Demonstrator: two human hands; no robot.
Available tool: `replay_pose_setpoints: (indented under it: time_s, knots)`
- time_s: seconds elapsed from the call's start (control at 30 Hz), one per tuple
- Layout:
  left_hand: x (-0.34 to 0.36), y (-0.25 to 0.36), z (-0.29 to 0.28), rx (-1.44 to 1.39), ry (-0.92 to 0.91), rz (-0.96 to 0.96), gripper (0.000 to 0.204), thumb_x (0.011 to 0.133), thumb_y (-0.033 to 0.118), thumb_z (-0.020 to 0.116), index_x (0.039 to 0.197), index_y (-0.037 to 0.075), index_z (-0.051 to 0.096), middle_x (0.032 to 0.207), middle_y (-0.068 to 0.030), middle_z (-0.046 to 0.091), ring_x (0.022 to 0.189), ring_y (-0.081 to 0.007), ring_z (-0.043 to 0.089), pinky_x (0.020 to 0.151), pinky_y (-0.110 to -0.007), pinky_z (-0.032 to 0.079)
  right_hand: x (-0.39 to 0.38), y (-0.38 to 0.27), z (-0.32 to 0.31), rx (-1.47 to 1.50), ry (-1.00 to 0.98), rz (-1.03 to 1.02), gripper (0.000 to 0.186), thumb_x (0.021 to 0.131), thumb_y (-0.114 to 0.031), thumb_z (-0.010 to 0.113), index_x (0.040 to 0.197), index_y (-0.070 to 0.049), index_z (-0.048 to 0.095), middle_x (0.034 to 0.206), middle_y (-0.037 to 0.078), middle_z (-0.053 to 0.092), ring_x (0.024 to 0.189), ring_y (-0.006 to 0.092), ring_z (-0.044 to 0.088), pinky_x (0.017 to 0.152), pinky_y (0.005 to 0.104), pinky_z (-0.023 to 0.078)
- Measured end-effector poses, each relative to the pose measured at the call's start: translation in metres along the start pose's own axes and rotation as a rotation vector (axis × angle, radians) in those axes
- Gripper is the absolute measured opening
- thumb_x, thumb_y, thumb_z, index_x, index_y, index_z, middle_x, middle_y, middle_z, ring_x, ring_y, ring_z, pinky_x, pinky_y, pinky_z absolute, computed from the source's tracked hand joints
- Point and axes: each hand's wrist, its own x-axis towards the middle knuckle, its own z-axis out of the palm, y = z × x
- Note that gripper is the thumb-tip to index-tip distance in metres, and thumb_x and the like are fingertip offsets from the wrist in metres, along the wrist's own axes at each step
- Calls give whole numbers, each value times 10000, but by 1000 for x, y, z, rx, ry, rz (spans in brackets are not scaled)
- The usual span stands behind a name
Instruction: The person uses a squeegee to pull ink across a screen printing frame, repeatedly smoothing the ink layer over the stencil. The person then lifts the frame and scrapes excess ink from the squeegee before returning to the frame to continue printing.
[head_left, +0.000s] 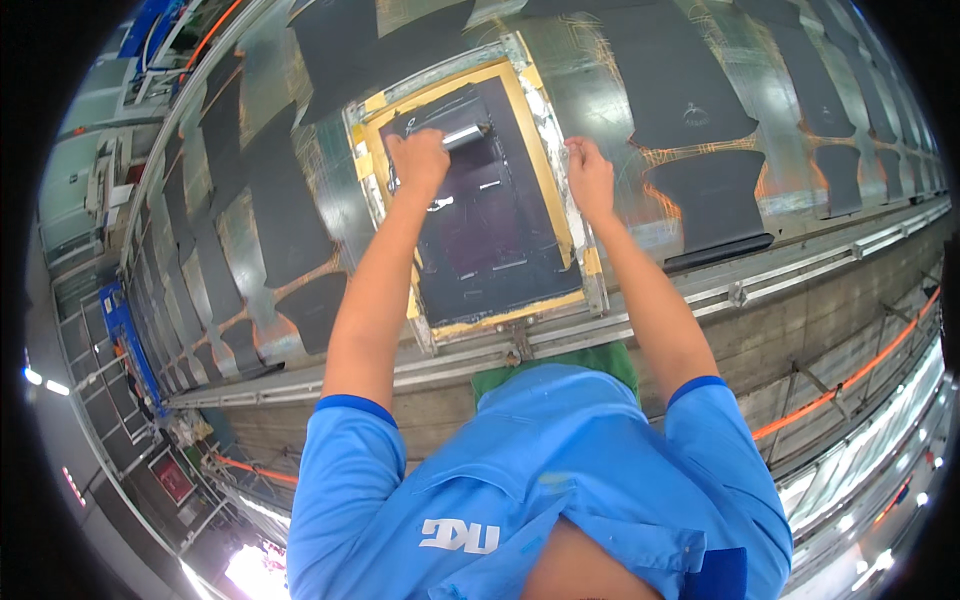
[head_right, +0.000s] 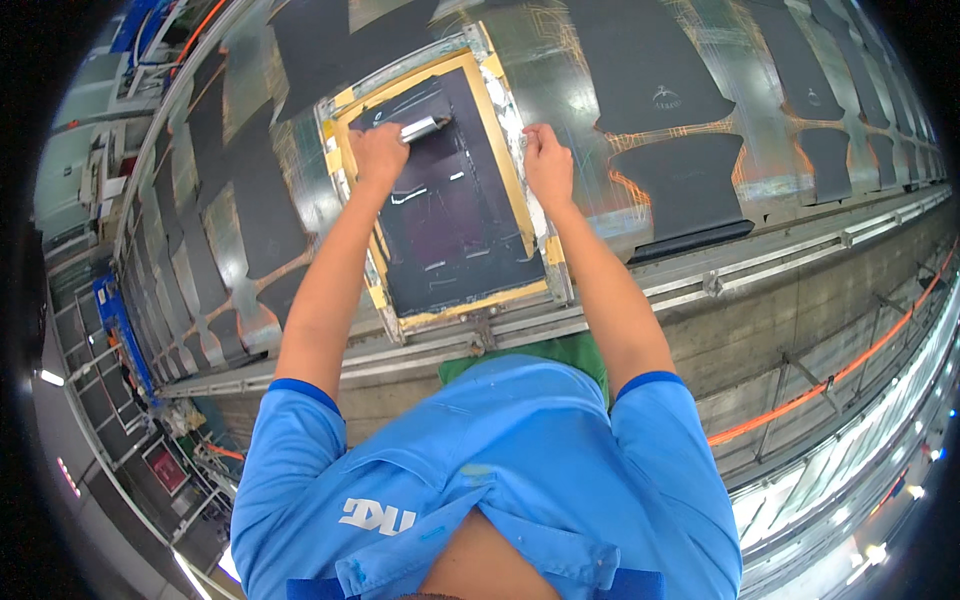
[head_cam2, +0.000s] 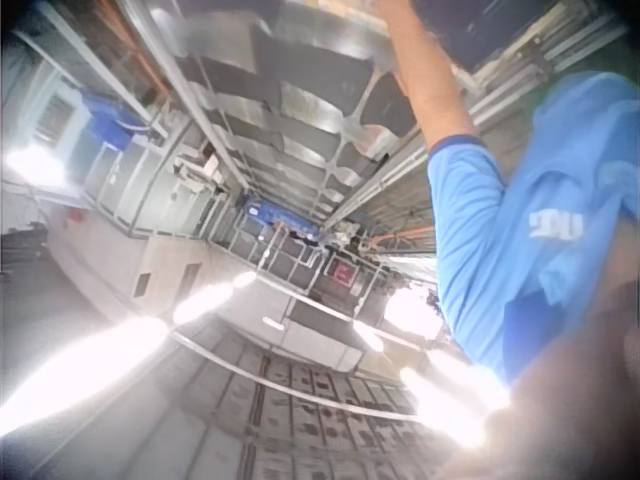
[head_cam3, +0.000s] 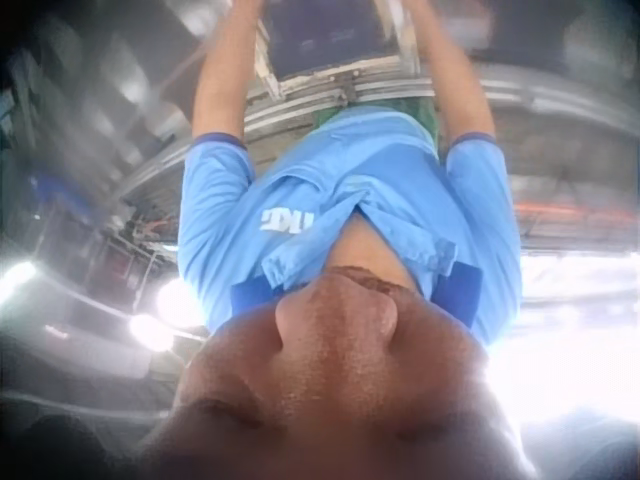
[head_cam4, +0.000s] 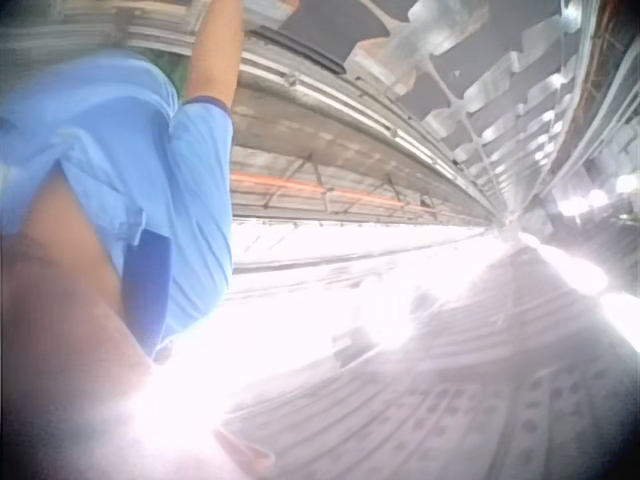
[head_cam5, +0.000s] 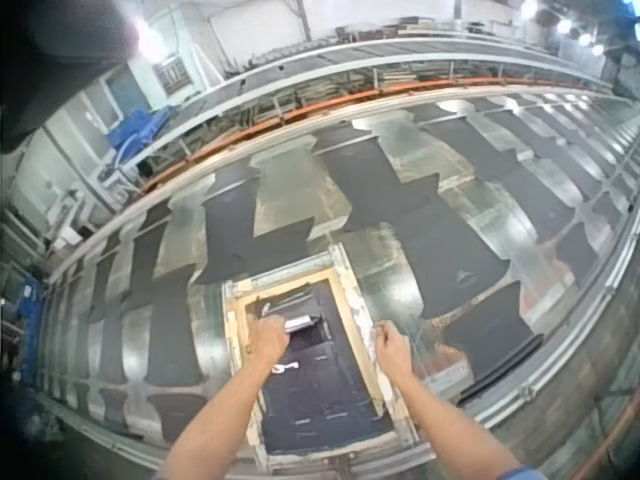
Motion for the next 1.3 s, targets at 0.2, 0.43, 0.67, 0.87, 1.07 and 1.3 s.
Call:
replay_pose_setpoints:
  time_s: [0.2, 0.43, 0.67, 0.87, 1.07, 1.3]
  knots:
    - [-150, 43, 3, -191, 97, 54, 272, 775, 17, 610, 933, 171, 770, 888, -16, 720, 829, -197, 664, 833, -422, 333, 3, 5, 3, 18, 11, -12, 210, 987, -258, 541, 1062, -130, 690, 842, 199, 700, 845, 431, 668, 764, 491, 505]
    - [-274, 84, 11, -296, 164, 36, 291, 765, 30, 616, 1026, 148, 664, 1057, 21, 689, 1023, -166, 643, 885, -443, 376, 13, 10, 4, 27, -38, -13, 217, 970, -261, 557, 1058, -141, 714, 870, 169, 720, 821, 357, 689, 761, 452, 512]
    - [-313, 56, -6, -491, 152, -24, 437, 766, 44, 656, 1196, 122, 675, 1266, -16, 668, 1181, -230, 596, 922, -411, 426, -8, -40, 18, -4, 34, -78, 222, 969, -259, 563, 1067, -136, 720, 843, 148, 721, 803, 298, 691, 758, 408, 511]
    - [-352, -92, -20, -519, 27, -92, 504, 722, 54, 690, 1215, 157, 680, 1268, 0, 672, 1173, -233, 598, 879, -407, 443, -85, -88, 153, 90, 56, -236, 212, 995, -244, 561, 1062, -104, 705, 813, 155, 698, 758, 291, 677, 743, 411, 504]
    - [-409, -234, -5, -506, -1, -85, 540, 697, 37, 711, 1223, 156, 680, 1255, 9, 677, 1144, -232, 602, 852, -403, 435, -174, -148, 266, 102, -36, -111, 180, 1005, -217, 560, 1048, -94, 684, 694, 116, 635, 633, 238, 604, 646, 404, 467]
    - [-434, -311, 2, -472, -31, -86, 546, 691, 28, 712, 1224, 144, 694, 1287, -9, 671, 1162, -233, 596, 896, -387, 414, -207, -178, 336, 128, -39, -138, 174, 1007, -205, 535, 1071, -104, 661, 648, 148, 609, 605, 310, 609, 624, 434, 458]
